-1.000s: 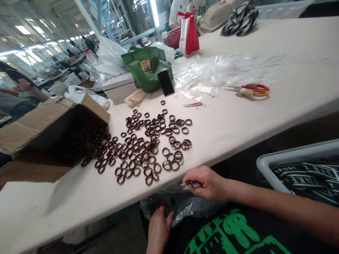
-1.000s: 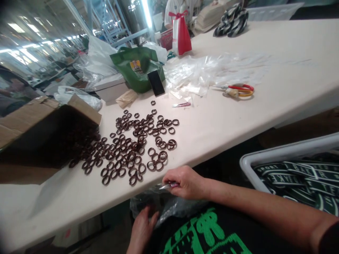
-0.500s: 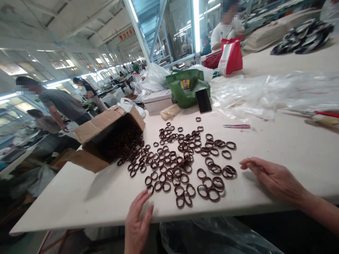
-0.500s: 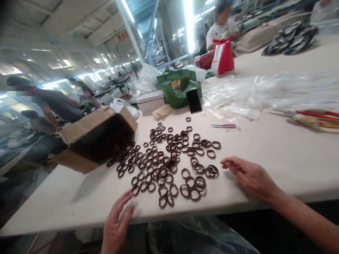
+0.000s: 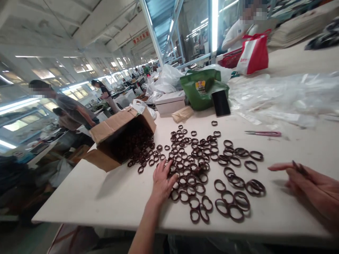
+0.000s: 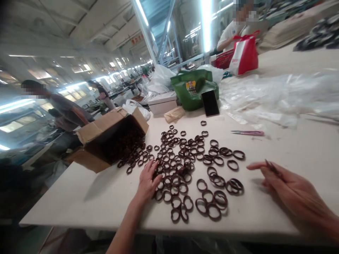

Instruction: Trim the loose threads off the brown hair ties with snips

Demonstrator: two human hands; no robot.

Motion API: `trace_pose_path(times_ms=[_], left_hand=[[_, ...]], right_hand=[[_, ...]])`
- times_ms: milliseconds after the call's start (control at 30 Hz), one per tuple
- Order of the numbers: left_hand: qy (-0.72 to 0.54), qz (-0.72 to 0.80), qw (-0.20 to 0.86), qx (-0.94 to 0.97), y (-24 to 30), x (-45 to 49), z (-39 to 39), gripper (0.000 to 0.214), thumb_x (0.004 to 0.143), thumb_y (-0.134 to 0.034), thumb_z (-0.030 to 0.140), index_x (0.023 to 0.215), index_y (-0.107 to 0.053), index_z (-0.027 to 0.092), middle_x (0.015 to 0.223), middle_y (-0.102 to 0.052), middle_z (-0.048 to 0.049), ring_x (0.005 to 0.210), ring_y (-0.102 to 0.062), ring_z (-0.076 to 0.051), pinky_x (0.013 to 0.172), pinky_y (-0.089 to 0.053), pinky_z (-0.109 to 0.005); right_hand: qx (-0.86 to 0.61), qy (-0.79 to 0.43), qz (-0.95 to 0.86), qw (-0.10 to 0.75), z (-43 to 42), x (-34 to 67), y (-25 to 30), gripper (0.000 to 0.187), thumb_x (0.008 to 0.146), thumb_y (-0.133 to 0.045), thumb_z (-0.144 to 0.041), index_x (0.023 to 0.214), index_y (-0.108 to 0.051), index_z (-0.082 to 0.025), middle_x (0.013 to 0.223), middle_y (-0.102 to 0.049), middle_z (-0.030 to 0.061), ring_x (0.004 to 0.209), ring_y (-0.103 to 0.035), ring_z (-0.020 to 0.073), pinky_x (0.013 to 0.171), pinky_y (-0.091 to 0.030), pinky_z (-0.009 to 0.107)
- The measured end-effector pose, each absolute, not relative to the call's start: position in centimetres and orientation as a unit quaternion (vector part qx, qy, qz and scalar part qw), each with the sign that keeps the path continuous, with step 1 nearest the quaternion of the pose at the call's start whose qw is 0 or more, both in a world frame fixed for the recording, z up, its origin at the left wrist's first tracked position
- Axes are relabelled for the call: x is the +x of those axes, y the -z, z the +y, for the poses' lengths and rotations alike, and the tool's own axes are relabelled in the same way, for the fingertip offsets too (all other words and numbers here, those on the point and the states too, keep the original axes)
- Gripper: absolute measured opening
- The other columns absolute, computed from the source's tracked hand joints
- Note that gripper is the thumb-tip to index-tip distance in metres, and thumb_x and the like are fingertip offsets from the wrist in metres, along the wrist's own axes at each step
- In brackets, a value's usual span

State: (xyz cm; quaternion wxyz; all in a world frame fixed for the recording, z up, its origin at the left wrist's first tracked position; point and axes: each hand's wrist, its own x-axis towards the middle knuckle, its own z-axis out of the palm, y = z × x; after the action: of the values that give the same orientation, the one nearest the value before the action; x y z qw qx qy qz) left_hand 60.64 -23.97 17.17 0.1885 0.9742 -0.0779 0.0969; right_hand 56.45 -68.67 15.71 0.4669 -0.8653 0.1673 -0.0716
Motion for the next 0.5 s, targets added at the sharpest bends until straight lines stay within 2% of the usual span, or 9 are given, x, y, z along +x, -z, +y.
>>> trace_pose_path(times_ms=[100,167,233,333,500], left_hand=[[-0.120,-0.104,0.204,0.966,-17.1,60.1,-22.4,0.054,0.093,-0.050,0.048,0.141,-0.054,0.023,0.155,-0.043,-0.0115,0.144,-0.035,-0.029,0.118,-0.028,-0.051],[-0.139,-0.053,0.213,0.966,-16.8,59.8,-20.2,0.055,0.094,-0.045,0.050,0.139,-0.055,0.020,0.153,-0.045,-0.0134,0.143,-0.037,-0.029,0.118,-0.028,-0.051],[-0.143,-0.001,0.216,0.966,-16.6,59.6,-18.1,0.058,0.095,-0.039,0.052,0.138,-0.054,0.016,0.151,-0.047,-0.0177,0.142,-0.040,-0.032,0.117,-0.029,-0.055],[-0.121,0.021,0.219,0.968,-16.6,58.6,-16.8,0.059,0.096,-0.034,0.054,0.136,-0.056,0.015,0.146,-0.052,-0.0199,0.138,-0.045,-0.033,0.115,-0.032,-0.056],[-0.137,-0.015,0.261,0.955,-16.9,54.0,-18.8,0.050,0.095,-0.041,0.052,0.128,-0.063,0.022,0.142,-0.059,-0.0101,0.135,-0.050,-0.028,0.114,-0.038,-0.051]], right_hand=[[-0.852,0.094,0.120,0.500,-68.4,57.7,-18.1,0.051,0.081,-0.048,-0.071,0.107,-0.069,-0.031,0.111,-0.073,0.0109,0.093,-0.071,0.0293,0.086,-0.057,0.043],[-0.869,0.120,0.095,0.471,-68.4,58.9,-19.1,0.048,0.084,-0.048,-0.064,0.107,-0.069,-0.028,0.130,-0.066,0.0092,0.115,-0.064,0.0305,0.102,-0.050,0.044],[-0.887,0.126,0.083,0.436,-68.4,59.9,-19.5,0.046,0.087,-0.047,-0.058,0.109,-0.069,-0.025,0.137,-0.062,0.0076,0.128,-0.056,0.0308,0.113,-0.039,0.045],[-0.891,0.102,0.061,0.439,-67.7,60.7,-19.3,0.047,0.090,-0.045,-0.055,0.113,-0.069,-0.022,0.137,-0.062,0.0083,0.127,-0.057,0.0303,0.116,-0.035,0.046],[-0.851,0.050,-0.041,0.521,-63.8,60.4,-19.4,0.050,0.093,-0.046,-0.061,0.115,-0.070,-0.023,0.133,-0.065,0.0096,0.123,-0.060,0.0300,0.114,-0.039,0.050]])
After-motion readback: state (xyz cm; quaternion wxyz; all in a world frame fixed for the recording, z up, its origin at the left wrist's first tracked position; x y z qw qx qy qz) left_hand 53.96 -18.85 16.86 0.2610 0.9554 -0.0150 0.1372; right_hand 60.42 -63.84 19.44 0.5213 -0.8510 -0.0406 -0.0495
